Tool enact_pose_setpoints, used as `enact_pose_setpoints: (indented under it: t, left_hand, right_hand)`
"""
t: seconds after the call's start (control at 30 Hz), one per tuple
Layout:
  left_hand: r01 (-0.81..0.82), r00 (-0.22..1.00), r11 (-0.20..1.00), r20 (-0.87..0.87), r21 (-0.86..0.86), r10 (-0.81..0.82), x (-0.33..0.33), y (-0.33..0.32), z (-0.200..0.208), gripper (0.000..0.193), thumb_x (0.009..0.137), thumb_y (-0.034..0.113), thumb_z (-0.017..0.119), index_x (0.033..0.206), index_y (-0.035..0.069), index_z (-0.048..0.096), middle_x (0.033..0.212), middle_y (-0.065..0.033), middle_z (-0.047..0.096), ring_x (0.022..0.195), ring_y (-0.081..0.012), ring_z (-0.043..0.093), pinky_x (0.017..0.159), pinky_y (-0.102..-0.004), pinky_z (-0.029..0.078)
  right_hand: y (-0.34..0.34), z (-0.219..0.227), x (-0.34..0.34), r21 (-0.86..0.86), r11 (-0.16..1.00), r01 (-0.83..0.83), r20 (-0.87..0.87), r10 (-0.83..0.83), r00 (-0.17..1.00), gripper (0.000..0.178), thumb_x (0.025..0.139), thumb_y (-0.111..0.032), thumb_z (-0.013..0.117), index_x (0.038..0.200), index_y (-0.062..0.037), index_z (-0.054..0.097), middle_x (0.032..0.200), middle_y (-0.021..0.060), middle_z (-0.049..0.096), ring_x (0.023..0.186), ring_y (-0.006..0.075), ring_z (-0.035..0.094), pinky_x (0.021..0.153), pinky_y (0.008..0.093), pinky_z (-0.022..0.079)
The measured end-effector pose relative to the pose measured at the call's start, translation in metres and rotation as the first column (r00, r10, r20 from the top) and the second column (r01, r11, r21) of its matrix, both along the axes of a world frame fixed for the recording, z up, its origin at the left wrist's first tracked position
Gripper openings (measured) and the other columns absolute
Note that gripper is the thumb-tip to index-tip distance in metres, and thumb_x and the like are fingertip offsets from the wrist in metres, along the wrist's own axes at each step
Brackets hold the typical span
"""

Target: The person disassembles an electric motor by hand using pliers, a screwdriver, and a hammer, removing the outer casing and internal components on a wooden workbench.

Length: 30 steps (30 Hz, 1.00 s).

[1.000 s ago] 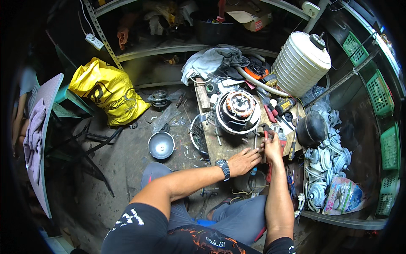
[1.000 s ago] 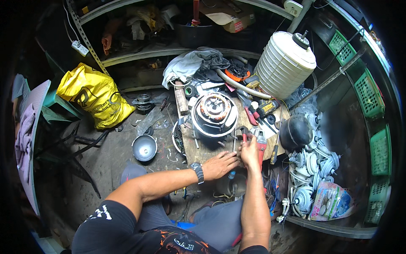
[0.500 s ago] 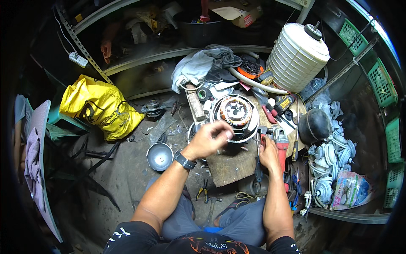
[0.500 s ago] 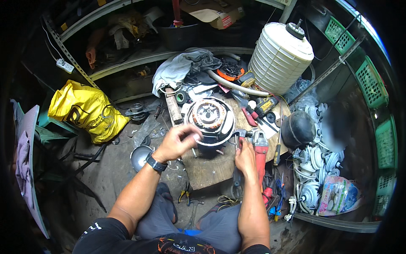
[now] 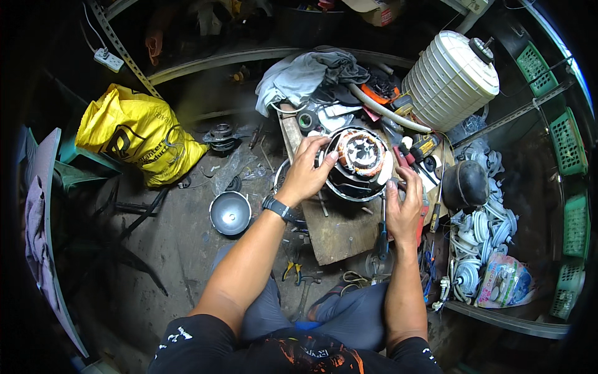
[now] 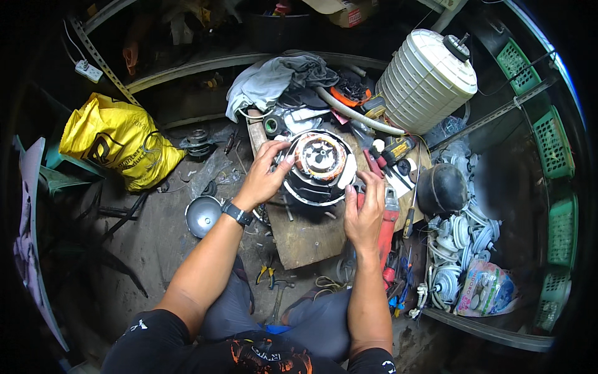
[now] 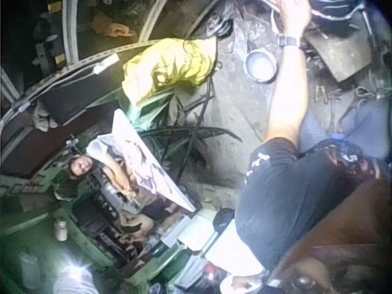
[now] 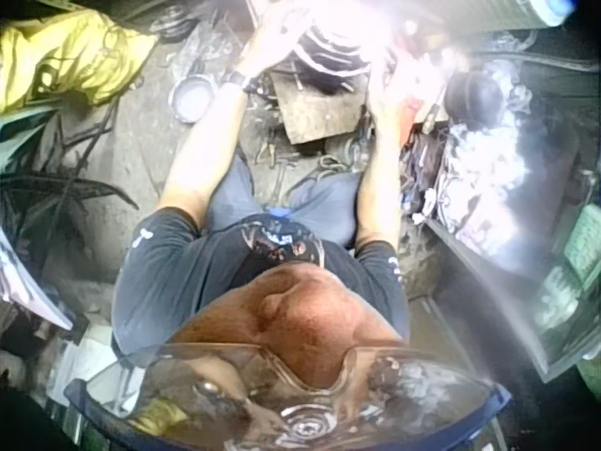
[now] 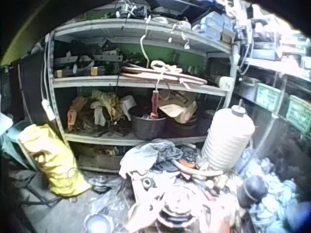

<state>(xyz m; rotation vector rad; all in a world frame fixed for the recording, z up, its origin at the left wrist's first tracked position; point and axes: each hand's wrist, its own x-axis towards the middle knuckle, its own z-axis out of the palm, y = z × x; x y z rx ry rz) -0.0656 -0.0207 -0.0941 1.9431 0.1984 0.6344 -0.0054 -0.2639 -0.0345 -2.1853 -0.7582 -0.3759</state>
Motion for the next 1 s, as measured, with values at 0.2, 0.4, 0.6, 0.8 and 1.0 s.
enact_pose_setpoints:
  t: [0.2, 0.4, 0.6, 0.8, 1.0]
  left_hand:
    - [0.027, 0.999, 0.999, 0.023, 0.034, -0.027, 0.004, 0.006, 0.002, 0.037, 0.100, 0.024, 0.070, 0.129, 0.002, 0.068, 0.135, -0.0164, 0.062, 0.133, -0.0311, 0.056, 0.115, -0.0401, 0.041]
    - [0.085, 0.986, 0.988, 0.129, 0.130, -0.102, 0.003, -0.003, 0.019, 0.062, 0.094, 0.037, 0.077, 0.145, 0.007, 0.059, 0.147, -0.0201, 0.053, 0.139, -0.0368, 0.049, 0.119, -0.0449, 0.037]
    - [0.069, 0.990, 0.904, 0.082, 0.422, -0.114, 0.000, -0.011, 0.035, 0.067, 0.091, 0.046, 0.078, 0.146, 0.014, 0.059, 0.154, -0.0188, 0.046, 0.144, -0.0401, 0.041, 0.121, -0.0519, 0.031]
    - [0.018, 0.992, 0.972, 0.115, 0.233, -0.046, 0.024, -0.009, 0.051, 0.024, 0.088, 0.020, 0.081, 0.105, 0.004, 0.076, 0.123, -0.0151, 0.068, 0.117, -0.0322, 0.065, 0.102, -0.0398, 0.050]
    - [-0.039, 0.999, 0.973, -0.020, 0.228, 0.045, 0.023, -0.012, 0.064, 0.020, 0.085, 0.017, 0.081, 0.098, 0.004, 0.076, 0.119, -0.0138, 0.071, 0.114, -0.0323, 0.068, 0.100, -0.0397, 0.053]
  right_hand:
    - [0.010, 0.000, 0.009, 0.048, 0.998, 0.040, -0.004, -0.039, 0.999, 0.024, 0.100, -0.014, 0.065, 0.119, -0.0001, 0.068, 0.124, 0.0202, 0.062, 0.120, 0.0379, 0.060, 0.106, 0.0454, 0.046]
    - [0.024, -0.004, -0.003, 0.068, 0.998, 0.018, 0.070, -0.023, 0.997, 0.027, 0.095, -0.015, 0.072, 0.118, -0.0017, 0.070, 0.125, 0.0218, 0.060, 0.119, 0.0385, 0.060, 0.103, 0.0457, 0.047]
    - [0.033, 0.000, 0.002, -0.078, 0.997, -0.013, 0.171, 0.026, 0.985, 0.048, 0.092, -0.024, 0.078, 0.135, -0.0062, 0.066, 0.135, 0.0224, 0.054, 0.126, 0.0407, 0.052, 0.107, 0.0498, 0.042]
    - [0.033, -0.003, 0.007, -0.045, 0.997, -0.061, 0.035, 0.063, 0.997, 0.046, 0.093, -0.026, 0.075, 0.134, -0.0083, 0.066, 0.135, 0.0191, 0.057, 0.124, 0.0385, 0.056, 0.103, 0.0488, 0.043]
    - [0.038, 0.001, 0.007, -0.059, 0.998, -0.032, 0.040, 0.034, 0.999, 0.044, 0.089, -0.027, 0.075, 0.127, -0.0085, 0.067, 0.131, 0.0163, 0.056, 0.123, 0.0357, 0.053, 0.101, 0.0492, 0.039]
